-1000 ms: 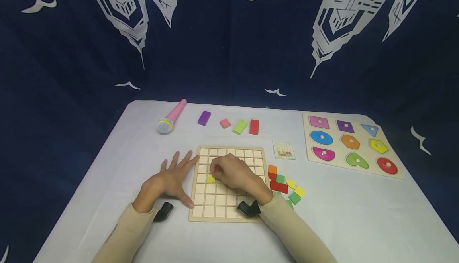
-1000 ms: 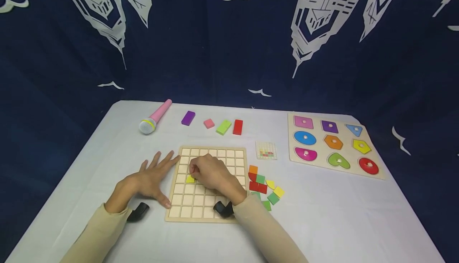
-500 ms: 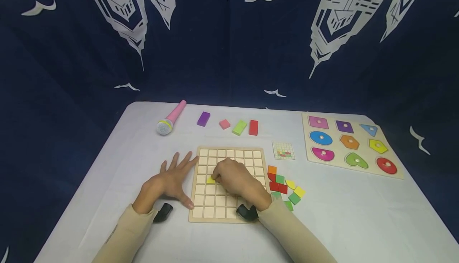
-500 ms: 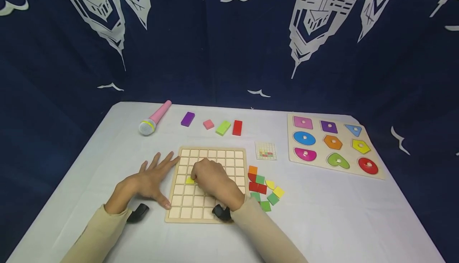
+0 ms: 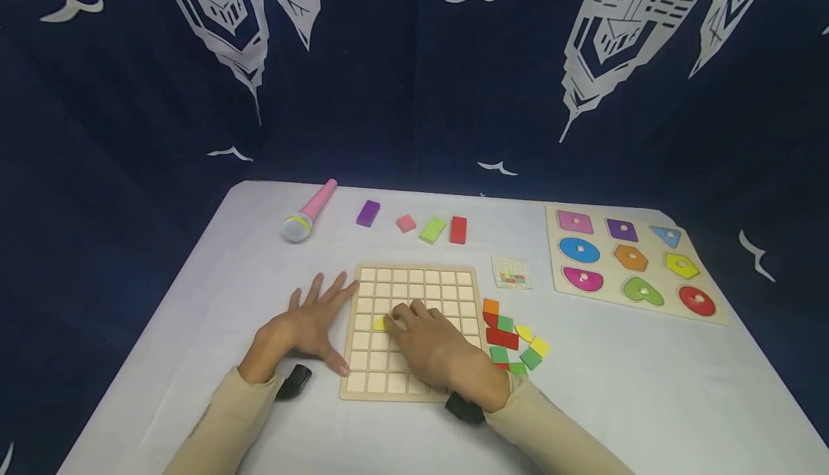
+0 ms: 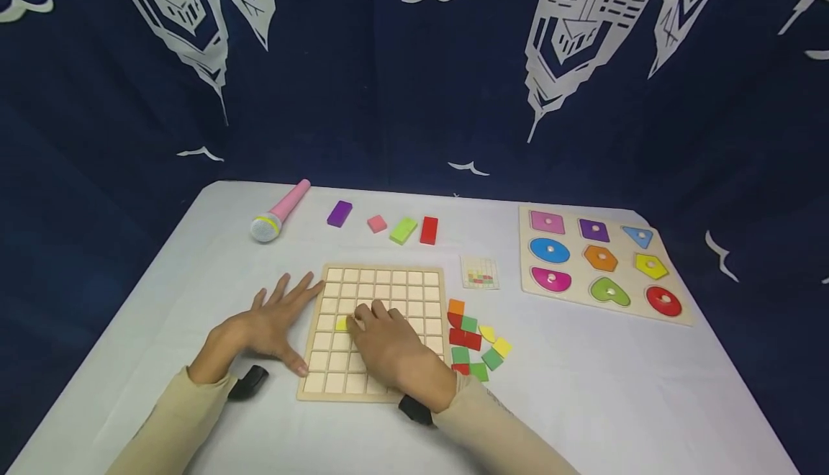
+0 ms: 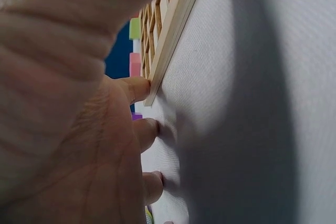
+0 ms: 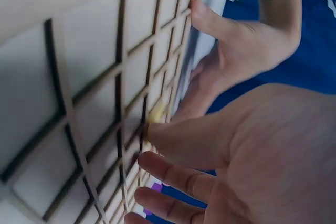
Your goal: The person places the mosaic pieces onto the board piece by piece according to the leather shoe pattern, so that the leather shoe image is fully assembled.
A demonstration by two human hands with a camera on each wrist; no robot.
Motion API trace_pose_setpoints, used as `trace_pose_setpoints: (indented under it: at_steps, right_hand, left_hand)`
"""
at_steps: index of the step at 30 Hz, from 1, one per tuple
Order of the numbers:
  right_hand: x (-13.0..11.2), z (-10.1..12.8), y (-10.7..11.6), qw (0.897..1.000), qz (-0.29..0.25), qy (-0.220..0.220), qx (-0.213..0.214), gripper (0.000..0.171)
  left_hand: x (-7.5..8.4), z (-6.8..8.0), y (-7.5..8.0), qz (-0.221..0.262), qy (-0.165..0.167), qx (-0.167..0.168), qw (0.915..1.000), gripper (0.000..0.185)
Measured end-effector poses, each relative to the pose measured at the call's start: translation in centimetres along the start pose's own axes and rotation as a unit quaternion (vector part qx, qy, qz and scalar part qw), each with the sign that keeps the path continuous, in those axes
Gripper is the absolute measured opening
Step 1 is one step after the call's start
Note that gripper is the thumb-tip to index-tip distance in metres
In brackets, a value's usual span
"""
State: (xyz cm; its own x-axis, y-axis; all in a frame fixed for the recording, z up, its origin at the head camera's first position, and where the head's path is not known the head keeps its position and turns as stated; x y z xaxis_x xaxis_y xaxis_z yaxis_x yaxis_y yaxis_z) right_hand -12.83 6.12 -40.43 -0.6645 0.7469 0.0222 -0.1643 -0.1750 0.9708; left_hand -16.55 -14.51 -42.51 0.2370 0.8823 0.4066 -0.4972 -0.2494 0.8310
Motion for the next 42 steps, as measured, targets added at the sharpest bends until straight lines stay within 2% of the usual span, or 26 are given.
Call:
trace_pose_setpoints:
  at_steps: [4,8,12,17,23,29,36,42]
  right_hand:
    - [1.9,1.4,0.1,0.995,-0.088,0.001,0.046,0.051]
    - [5.3,3.7,-0.4,0.980,-0.179,-0.005,0.091,0.043]
    - [8.7,6.4,-1.3,0.968,-0.221,-0.053,0.110,0.041]
    - [11.8,9.0,-2.2,0.956,-0.243,-0.114,0.115,0.036]
    - [14.1,10.8,-2.5,0.942,-0.270,-0.164,0.112,0.031]
    - [14.9,11.5,-2.9,0.939,-0.272,-0.170,0.122,0.028]
    - [15.5,10.8,-3.9,0.939,-0.273,-0.187,0.097,0.037]
    - [16.2,10.4,-4.4,0.936,-0.287,-0.183,0.086,0.035]
  left_hand:
    - [0.1,-0.1,0.1,0.003,-0.004,0.000,1.0000,0.144]
    - [0.1,0.0,0.0,0.004,-0.001,0.002,1.0000,0.145]
    - [0.0,0.0,-0.1,0.004,0.002,0.004,1.0000,0.145]
    - [0.0,0.3,-0.1,0.007,0.007,0.005,0.9999,0.146]
    - [-0.2,0.2,-0.1,0.011,0.001,0.008,0.9999,0.145]
    - [0.0,0.1,-0.2,0.011,0.000,0.010,0.9999,0.145]
    - [-0.1,0.2,-0.2,0.010,0.004,0.013,0.9999,0.146]
    - [0.0,0.1,-0.2,0.015,-0.002,0.013,0.9998,0.145]
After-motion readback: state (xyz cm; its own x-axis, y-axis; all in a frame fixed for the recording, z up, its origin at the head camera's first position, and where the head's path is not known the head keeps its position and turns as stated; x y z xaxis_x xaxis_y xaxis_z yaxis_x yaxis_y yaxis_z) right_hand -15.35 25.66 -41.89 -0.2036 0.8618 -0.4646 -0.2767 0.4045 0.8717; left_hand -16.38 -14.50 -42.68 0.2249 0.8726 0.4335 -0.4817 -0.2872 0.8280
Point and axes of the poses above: each hand's wrist, its own z-axis away from the middle knuckle, its own y-axis out of the back of the hand, x = y × z, the point moved 3 cm from there along -z, towards the middle knuckle, and after that the axes turned 1 degree about -x, right-handed, at the moved point
